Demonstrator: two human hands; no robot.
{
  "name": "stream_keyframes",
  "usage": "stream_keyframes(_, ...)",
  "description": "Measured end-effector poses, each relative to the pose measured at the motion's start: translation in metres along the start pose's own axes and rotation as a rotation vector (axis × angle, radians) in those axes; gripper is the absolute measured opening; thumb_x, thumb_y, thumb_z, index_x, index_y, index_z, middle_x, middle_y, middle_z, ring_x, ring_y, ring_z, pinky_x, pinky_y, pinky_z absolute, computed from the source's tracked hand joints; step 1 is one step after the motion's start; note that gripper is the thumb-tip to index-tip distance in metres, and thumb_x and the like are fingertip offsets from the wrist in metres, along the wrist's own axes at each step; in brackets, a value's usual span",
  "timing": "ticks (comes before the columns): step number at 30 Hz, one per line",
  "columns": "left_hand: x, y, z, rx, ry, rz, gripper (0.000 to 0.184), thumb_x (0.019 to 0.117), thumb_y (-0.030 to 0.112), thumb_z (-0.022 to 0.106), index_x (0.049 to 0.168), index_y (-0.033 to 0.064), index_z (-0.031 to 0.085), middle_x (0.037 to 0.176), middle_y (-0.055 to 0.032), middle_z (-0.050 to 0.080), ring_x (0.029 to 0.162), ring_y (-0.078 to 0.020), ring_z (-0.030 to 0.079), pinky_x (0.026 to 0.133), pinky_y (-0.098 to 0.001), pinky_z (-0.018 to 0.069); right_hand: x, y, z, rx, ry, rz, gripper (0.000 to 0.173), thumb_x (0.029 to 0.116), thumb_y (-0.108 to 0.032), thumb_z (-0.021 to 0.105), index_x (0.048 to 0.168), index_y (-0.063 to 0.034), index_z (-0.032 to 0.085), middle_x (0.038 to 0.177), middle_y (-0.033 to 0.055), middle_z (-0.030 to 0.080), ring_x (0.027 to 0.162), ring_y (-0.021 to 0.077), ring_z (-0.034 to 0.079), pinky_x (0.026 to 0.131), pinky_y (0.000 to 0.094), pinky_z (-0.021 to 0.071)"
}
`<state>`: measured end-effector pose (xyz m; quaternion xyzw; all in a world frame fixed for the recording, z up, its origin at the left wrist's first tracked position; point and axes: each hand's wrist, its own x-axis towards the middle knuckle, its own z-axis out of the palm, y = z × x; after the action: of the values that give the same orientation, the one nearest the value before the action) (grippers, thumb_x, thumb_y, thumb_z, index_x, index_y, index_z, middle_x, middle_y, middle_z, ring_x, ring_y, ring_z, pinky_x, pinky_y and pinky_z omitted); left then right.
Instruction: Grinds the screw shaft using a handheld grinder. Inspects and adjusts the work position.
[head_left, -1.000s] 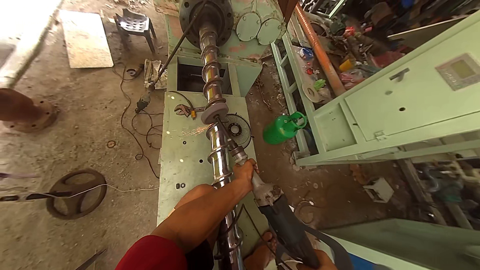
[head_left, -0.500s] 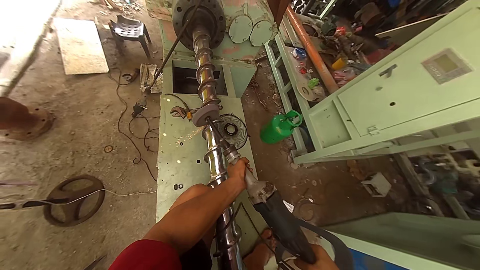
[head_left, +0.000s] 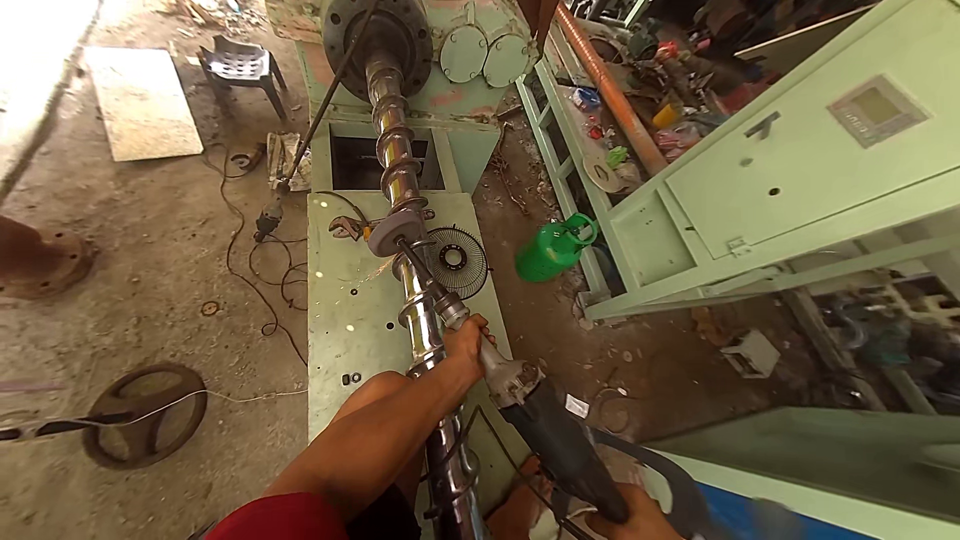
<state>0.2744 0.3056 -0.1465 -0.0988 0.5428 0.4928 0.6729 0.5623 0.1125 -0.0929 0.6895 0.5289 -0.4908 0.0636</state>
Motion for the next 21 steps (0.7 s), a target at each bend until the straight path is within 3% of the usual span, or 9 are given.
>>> stream_keyframes(2, 0.000, 0.000, 0.005, 0.012, -0.003, 0.002, 0.023, 0.0893, 0.002, 0.064, 0.106, 0.0043, 0.048, 0.068, -0.0087, 0.055, 0.051, -0.0197, 0.059, 0.048, -0.0345, 0.0560, 0.003, 0.007, 0.000, 0.002, 0.009, -0.009, 0.028, 0.0806, -0.032, 0.079, 0.089, -0.0065, 0.072, 0.071, 0.0079, 0.068, 0.061, 0.0209, 0.065, 0.063, 0.0484, 0.0547)
stream_keyframes(9, 0.010, -0.006, 0.022, 0.049, -0.028, 0.014, 0.021, 0.0892, 0.003, 0.065, 0.104, 0.0029, 0.051, 0.068, -0.0087, 0.056, 0.052, -0.0194, 0.059, 0.049, -0.0341, 0.0561, 0.010, 0.015, 0.001, 0.098, -0.011, 0.042, 0.030, 0.0806, -0.027, 0.079, 0.102, -0.0073, 0.075, 0.073, 0.0067, 0.069, 0.059, 0.0184, 0.064, 0.062, 0.0449, 0.0561)
stream_keyframes(21, 0.023, -0.015, 0.039, 0.073, -0.016, 0.024, 0.020, 0.0894, 0.002, 0.066, 0.103, 0.0020, 0.052, 0.066, -0.0090, 0.056, 0.050, -0.0188, 0.058, 0.047, -0.0330, 0.0551, 0.022, 0.025, 0.003, 0.188, -0.016, 0.059, 0.030, 0.0805, -0.025, 0.080, 0.105, -0.0078, 0.076, 0.071, 0.0057, 0.068, 0.055, 0.0164, 0.062, 0.057, 0.0408, 0.0549)
